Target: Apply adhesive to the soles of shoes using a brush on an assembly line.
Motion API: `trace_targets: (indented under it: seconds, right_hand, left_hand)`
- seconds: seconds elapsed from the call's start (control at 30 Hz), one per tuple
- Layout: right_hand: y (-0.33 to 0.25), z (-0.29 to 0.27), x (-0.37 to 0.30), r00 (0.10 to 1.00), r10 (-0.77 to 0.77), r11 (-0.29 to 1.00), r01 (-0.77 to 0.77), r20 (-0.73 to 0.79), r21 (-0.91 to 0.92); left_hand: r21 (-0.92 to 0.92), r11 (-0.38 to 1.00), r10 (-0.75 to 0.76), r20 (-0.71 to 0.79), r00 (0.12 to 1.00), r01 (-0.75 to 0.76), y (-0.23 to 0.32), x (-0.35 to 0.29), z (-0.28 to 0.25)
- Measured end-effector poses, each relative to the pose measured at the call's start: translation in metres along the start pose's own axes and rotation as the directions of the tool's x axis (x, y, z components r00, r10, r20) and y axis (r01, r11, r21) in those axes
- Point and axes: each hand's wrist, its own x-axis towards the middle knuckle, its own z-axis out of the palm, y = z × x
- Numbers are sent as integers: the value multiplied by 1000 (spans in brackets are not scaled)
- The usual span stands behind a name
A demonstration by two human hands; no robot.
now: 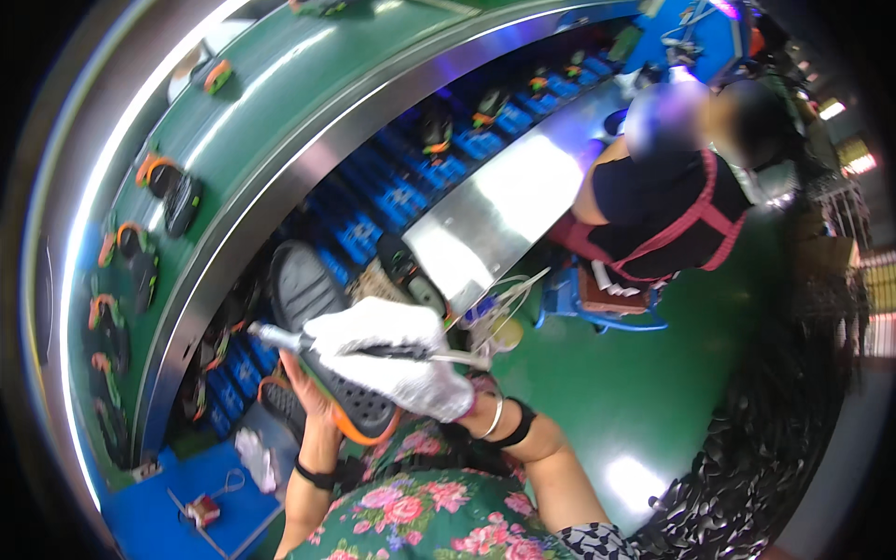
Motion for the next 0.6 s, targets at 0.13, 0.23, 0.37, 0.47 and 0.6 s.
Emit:
trace_targets:
  seconds: [0.13, 0.23, 0.37, 0.47, 0.6]
  right_hand:
    - [-4, -4, 2, 996, -94, 992, 94, 8, -89]
    - [-4, 3, -3, 985, -152, 958, 167, 79, -234]
    - [-1, 10, 1, 954, -242, 851, 297, 179, -432]
    - [7, 22, 9, 930, -287, 730, 368, 231, -576]
    - [6, 29, 12, 909, -329, 626, 413, 256, -662]
  left_hand:
    - [71, 997, 57, -242, 969, -41, 0, 16, 27]
    - [-41, 998, 32, -110, 993, -37, -2, 7, 26]
    - [-163, 983, 97, 98, 990, -80, -3, -2, 21]
    - [65, 988, 134, 41, 990, -137, -3, -11, 14]
    - [405, 914, 66, -119, 991, -13, -12, -15, 48]
